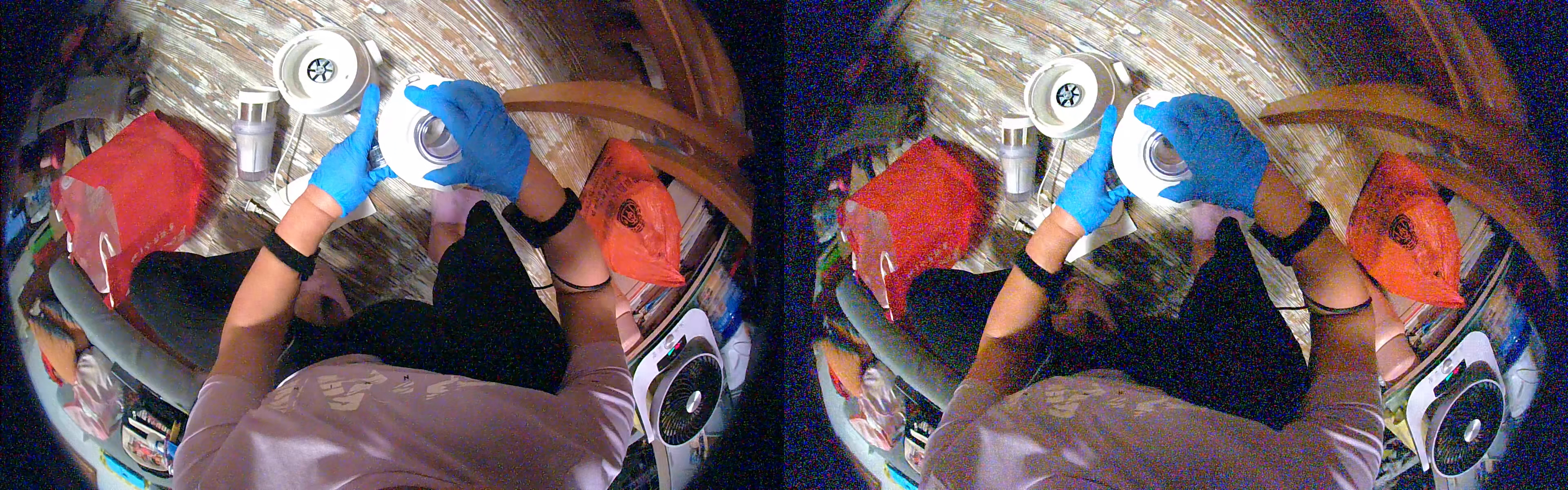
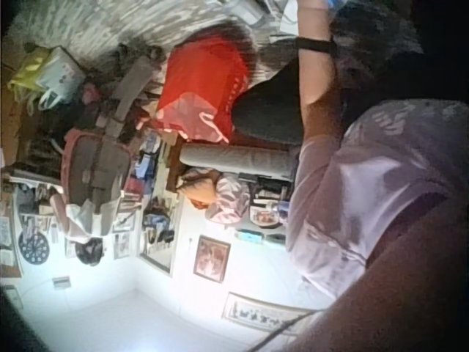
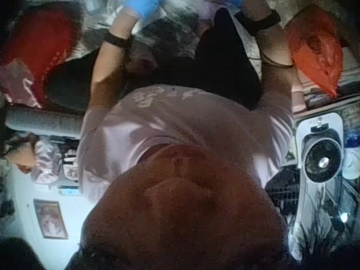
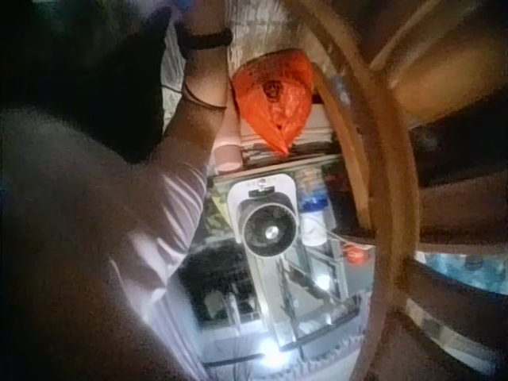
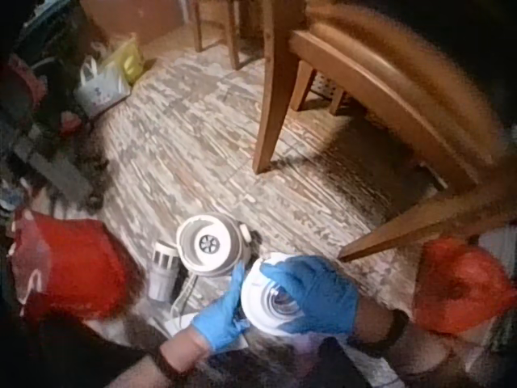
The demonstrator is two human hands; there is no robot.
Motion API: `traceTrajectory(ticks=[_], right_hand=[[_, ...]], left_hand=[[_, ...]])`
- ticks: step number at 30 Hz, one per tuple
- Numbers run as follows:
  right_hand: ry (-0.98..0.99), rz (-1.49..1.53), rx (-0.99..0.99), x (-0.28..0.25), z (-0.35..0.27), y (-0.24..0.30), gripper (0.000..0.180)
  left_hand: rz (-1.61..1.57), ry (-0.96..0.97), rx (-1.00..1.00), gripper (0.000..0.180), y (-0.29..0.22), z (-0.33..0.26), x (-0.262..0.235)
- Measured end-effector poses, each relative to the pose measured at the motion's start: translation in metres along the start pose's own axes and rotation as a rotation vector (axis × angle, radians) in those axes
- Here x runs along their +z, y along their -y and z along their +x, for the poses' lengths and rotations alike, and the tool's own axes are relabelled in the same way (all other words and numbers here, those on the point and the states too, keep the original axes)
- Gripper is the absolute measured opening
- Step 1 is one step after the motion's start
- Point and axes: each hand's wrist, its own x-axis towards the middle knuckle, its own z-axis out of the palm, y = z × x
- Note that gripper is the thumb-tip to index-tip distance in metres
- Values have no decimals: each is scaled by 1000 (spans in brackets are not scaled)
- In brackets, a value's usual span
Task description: The person assembles a small kitchen appliance by hand. They place a blade into the base, attach the jar, secure the lid, and connect the motor unit to complete the assembly.
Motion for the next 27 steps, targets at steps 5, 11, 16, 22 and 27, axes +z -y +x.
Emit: traceTrajectory(ticks=[5,11,16,22,27], right_hand=[[3,43,2,-7,9,4,89],[-34,8,92,-5,9,30,75],[-196,-115,185,17,16,44,65],[140,29,33,-11,10,15,77],[182,54,20,-20,8,12,72]], left_hand=[[44,26,50,106,-3,1,-2],[-74,92,-65,102,-14,-3,-2],[-141,-18,-77,94,-19,-3,10],[-40,-14,-16,86,-12,0,0],[6,-4,-9,85,-12,1,-1]])
